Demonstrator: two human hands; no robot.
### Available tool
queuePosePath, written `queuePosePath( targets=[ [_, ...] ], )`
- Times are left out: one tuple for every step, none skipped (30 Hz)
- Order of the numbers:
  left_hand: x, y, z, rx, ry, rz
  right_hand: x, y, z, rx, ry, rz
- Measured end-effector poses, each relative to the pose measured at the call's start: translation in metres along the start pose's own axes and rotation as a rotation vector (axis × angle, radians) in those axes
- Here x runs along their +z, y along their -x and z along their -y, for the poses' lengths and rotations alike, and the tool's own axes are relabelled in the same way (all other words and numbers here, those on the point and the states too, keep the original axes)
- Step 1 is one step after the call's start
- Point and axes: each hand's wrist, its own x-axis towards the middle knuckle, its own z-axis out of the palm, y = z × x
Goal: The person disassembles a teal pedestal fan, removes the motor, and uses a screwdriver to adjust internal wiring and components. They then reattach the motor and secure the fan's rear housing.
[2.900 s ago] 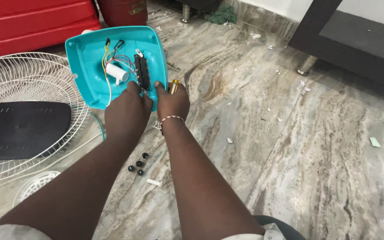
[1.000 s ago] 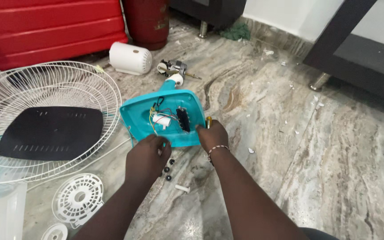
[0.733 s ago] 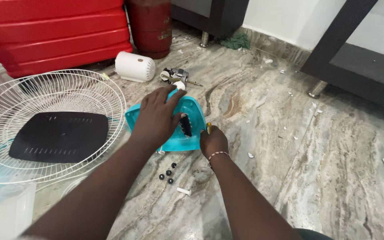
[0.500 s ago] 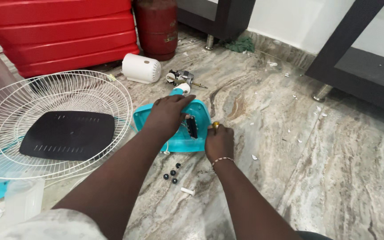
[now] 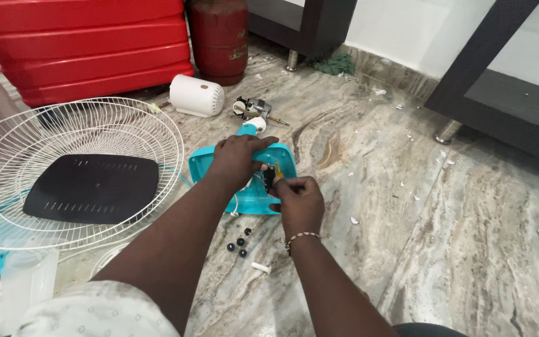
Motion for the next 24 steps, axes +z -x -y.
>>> queuePosePath(
  targets=[
    [0.000,-0.002,-0.001,-0.009,0.007,-0.007,0.001,-0.002,-0.006,0.007,-0.006,0.007],
    [0.000,-0.003,-0.003,-0.019,0.015,-0.015,0.002,-0.005,-0.011,0.021,0.018,-0.001],
    [0.001,-0.004,-0.004,-0.026,-0.002,-0.008,0.002,-0.007,-0.016,0.034,0.042,-0.010],
    [0.003,-0.004,-0.006,-0.033,-0.021,0.002,0.001,-0.007,-0.019,0.050,0.065,-0.020],
    [0.005,-0.004,-0.008,-0.040,-0.039,0.012,0.000,-0.009,-0.022,0.055,0.118,-0.005],
    [0.007,-0.004,-0.009,-0.024,-0.028,-0.015,0.000,-0.010,-0.023,0.060,0.171,0.011],
    [0.010,-0.003,-0.010,-0.009,-0.016,-0.041,0.000,-0.011,-0.023,0.066,0.223,0.027],
    [0.012,-0.002,-0.011,0.006,-0.005,-0.065,0.000,-0.010,-0.024,0.077,0.247,0.036],
    [0.014,-0.003,-0.011,0.002,-0.014,-0.060,0.001,-0.010,-0.024,0.089,0.271,0.045],
    [0.016,-0.003,-0.013,-0.003,-0.018,-0.052,-0.001,-0.009,-0.024,0.102,0.300,0.053],
    [0.019,-0.004,-0.014,-0.009,-0.021,-0.045,-0.001,-0.009,-0.025,0.091,0.315,0.041],
    [0.021,-0.004,-0.016,0.004,-0.029,-0.063,-0.001,-0.009,-0.025,0.079,0.328,0.030],
    [0.024,-0.003,-0.017,0.017,-0.037,-0.082,-0.001,-0.011,-0.026,0.067,0.342,0.019],
    [0.025,-0.002,-0.018,0.030,-0.047,-0.100,-0.002,-0.013,-0.027,0.090,0.336,-0.001],
    [0.026,-0.001,-0.020,0.025,-0.039,-0.102,-0.003,-0.015,-0.028,0.113,0.331,-0.020],
    [0.026,-0.001,-0.021,0.021,-0.032,-0.105,-0.004,-0.017,-0.028,0.134,0.325,-0.039],
    [0.026,0.000,-0.023,0.017,-0.024,-0.109,-0.005,-0.017,-0.029,0.069,0.352,-0.067],
    [0.025,0.000,-0.024,0.010,-0.016,-0.107,-0.005,-0.018,-0.030,0.002,0.377,-0.093],
    [0.024,0.000,-0.025,0.002,-0.007,-0.106,-0.005,-0.018,-0.030,-0.065,0.402,-0.120],
    [0.023,0.000,-0.026,-0.006,0.000,-0.103,-0.006,-0.018,-0.029,0.003,0.348,-0.116],
    [0.022,0.000,-0.026,-0.009,0.004,-0.101,-0.005,-0.017,-0.028,0.072,0.294,-0.111],
    [0.022,0.000,-0.027,-0.012,0.010,-0.101,-0.004,-0.016,-0.027,0.139,0.241,-0.106],
    [0.022,0.000,-0.027,-0.016,0.016,-0.100,-0.004,-0.015,-0.024,0.144,0.225,-0.112],
    [0.021,0.000,-0.028,-0.021,0.006,-0.098,-0.003,-0.013,-0.021,0.148,0.207,-0.116]
  ],
)
